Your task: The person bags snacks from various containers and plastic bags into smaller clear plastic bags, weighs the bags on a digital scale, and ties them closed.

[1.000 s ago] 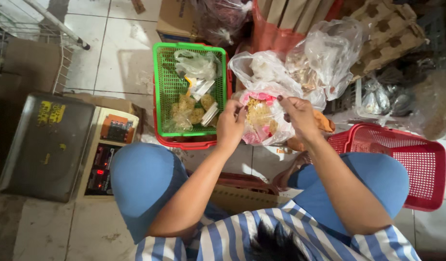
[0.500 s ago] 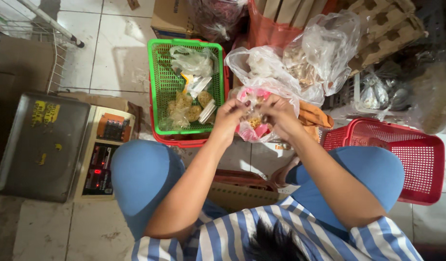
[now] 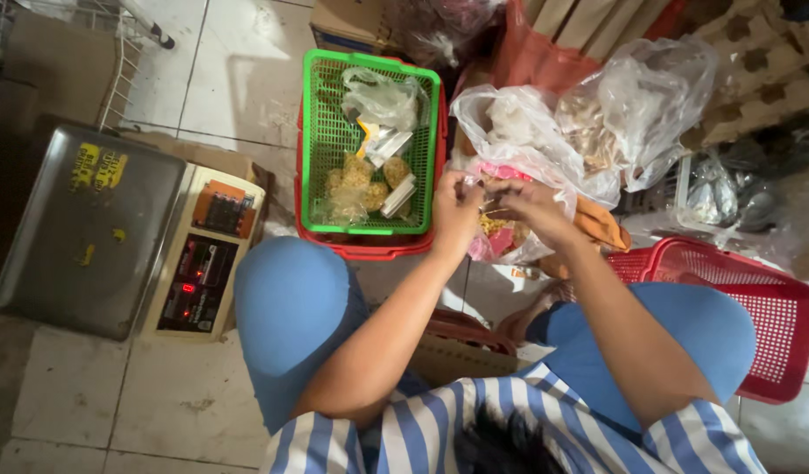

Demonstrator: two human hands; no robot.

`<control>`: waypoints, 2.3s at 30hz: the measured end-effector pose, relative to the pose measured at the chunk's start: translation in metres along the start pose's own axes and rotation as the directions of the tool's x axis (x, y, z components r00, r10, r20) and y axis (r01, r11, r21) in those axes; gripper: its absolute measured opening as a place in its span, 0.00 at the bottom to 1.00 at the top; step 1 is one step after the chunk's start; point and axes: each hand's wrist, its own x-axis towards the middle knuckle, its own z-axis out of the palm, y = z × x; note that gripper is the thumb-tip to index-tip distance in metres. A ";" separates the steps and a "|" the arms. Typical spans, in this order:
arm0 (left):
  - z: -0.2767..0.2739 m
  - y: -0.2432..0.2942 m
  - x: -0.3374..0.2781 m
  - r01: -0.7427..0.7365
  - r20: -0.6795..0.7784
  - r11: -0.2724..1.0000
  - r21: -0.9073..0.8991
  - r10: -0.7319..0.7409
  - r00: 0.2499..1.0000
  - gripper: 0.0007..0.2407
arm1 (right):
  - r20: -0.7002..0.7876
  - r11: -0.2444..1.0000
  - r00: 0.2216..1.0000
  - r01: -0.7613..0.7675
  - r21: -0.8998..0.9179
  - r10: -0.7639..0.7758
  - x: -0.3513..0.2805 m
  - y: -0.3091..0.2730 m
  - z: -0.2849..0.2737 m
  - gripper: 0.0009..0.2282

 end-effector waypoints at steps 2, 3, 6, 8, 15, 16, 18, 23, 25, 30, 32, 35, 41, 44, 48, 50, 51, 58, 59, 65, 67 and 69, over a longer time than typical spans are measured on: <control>-0.001 -0.010 0.008 0.193 0.039 0.952 -0.237 -0.189 0.981 0.07 | -0.071 0.885 0.997 0.000 -0.466 -0.038 0.012 0.015 0.012 0.18; -0.001 -0.013 0.009 0.184 0.037 0.965 -0.186 -0.180 0.983 0.07 | -0.071 0.728 0.994 0.013 -0.685 -0.085 0.018 0.024 0.024 0.19; -0.002 -0.019 0.011 0.142 0.017 0.989 -0.047 -0.141 0.990 0.07 | 0.156 0.071 0.909 0.198 -0.978 -0.385 0.029 0.045 0.049 0.20; -0.005 -0.023 0.016 0.096 -0.012 0.995 0.018 -0.095 0.995 0.08 | 0.238 -0.143 0.856 0.193 -0.971 -0.459 0.034 0.054 0.056 0.21; -0.016 -0.022 0.037 0.315 0.046 0.871 -0.377 -0.323 0.945 0.07 | 0.200 -0.138 0.879 0.155 -0.978 -0.433 0.035 0.049 0.045 0.24; -0.016 -0.020 0.036 0.331 0.055 0.864 -0.379 -0.336 0.940 0.07 | 0.205 -0.129 0.878 0.165 -0.978 -0.433 0.037 0.048 0.043 0.23; -0.016 -0.017 0.035 0.371 0.072 0.850 -0.374 -0.372 0.925 0.07 | 0.156 -0.013 0.912 0.163 -0.987 -0.379 0.042 0.048 0.039 0.20; -0.009 -0.017 0.034 0.426 0.112 0.818 -0.388 -0.417 0.902 0.09 | 0.079 0.272 0.958 0.156 -0.950 -0.275 0.073 0.068 0.026 0.13; -0.005 -0.019 0.035 0.341 0.075 0.903 -0.261 -0.333 0.940 0.09 | 0.134 0.350 0.949 0.234 -0.907 -0.287 0.084 0.079 0.016 0.11; 0.013 -0.019 0.037 0.391 0.186 0.883 -0.260 -0.352 0.917 0.12 | 0.126 0.506 0.884 0.368 -0.780 -0.450 0.101 0.100 -0.007 0.11; 0.019 -0.025 0.041 0.466 0.236 0.858 -0.218 -0.417 0.878 0.13 | 0.056 0.744 0.922 0.343 -0.574 -0.382 0.105 0.098 -0.011 0.14; 0.025 -0.046 0.043 0.476 0.266 0.851 -0.222 -0.417 0.869 0.12 | -0.036 0.963 0.999 0.018 -0.269 -0.028 0.088 0.074 -0.020 0.12; 0.029 -0.074 0.036 0.472 0.246 0.859 -0.197 -0.423 0.872 0.13 | 0.046 0.984 0.984 -0.175 0.034 0.173 0.030 0.002 -0.042 0.07; 0.033 -0.063 0.031 -0.124 0.131 0.961 0.247 0.093 0.987 0.06 | 0.052 0.970 0.972 -0.232 0.071 0.229 0.017 -0.014 -0.038 0.06; 0.042 -0.056 0.027 0.241 0.225 0.945 0.220 -0.290 0.930 0.07 | 0.052 0.950 0.964 -0.265 0.163 0.260 0.029 0.007 -0.031 0.04; 0.046 -0.069 0.022 0.247 0.313 0.968 -0.053 -0.219 0.924 0.07 | 0.079 0.925 0.964 -0.268 0.268 0.256 0.041 0.033 -0.031 0.04; 0.048 -0.076 0.019 0.288 0.309 0.957 -0.023 -0.267 0.913 0.08 | 0.097 0.899 0.967 -0.255 0.356 0.236 0.048 0.044 -0.034 0.04; 0.053 -0.098 0.009 0.246 0.289 0.960 0.131 -0.274 0.917 0.10 | 0.252 0.638 0.927 -0.374 0.673 0.278 0.075 0.077 -0.051 0.08; 0.052 -0.097 0.009 0.188 0.291 0.971 0.149 -0.225 0.930 0.10 | 0.257 0.617 0.926 -0.377 0.691 0.277 0.076 0.080 -0.050 0.08; 0.044 -0.079 0.014 0.384 0.275 0.902 0.197 -0.426 0.862 0.11 | 0.286 0.594 0.929 -0.369 0.715 0.233 0.062 0.057 -0.039 0.09; 0.043 -0.083 0.017 0.238 0.247 0.951 0.198 -0.284 0.926 0.10 | 0.303 0.626 0.920 -0.390 0.676 0.247 0.054 0.047 -0.037 0.10; 0.042 -0.088 0.017 0.193 0.231 0.964 0.185 -0.234 0.945 0.10 | 0.288 0.655 0.939 -0.339 0.675 0.189 0.049 0.041 -0.036 0.07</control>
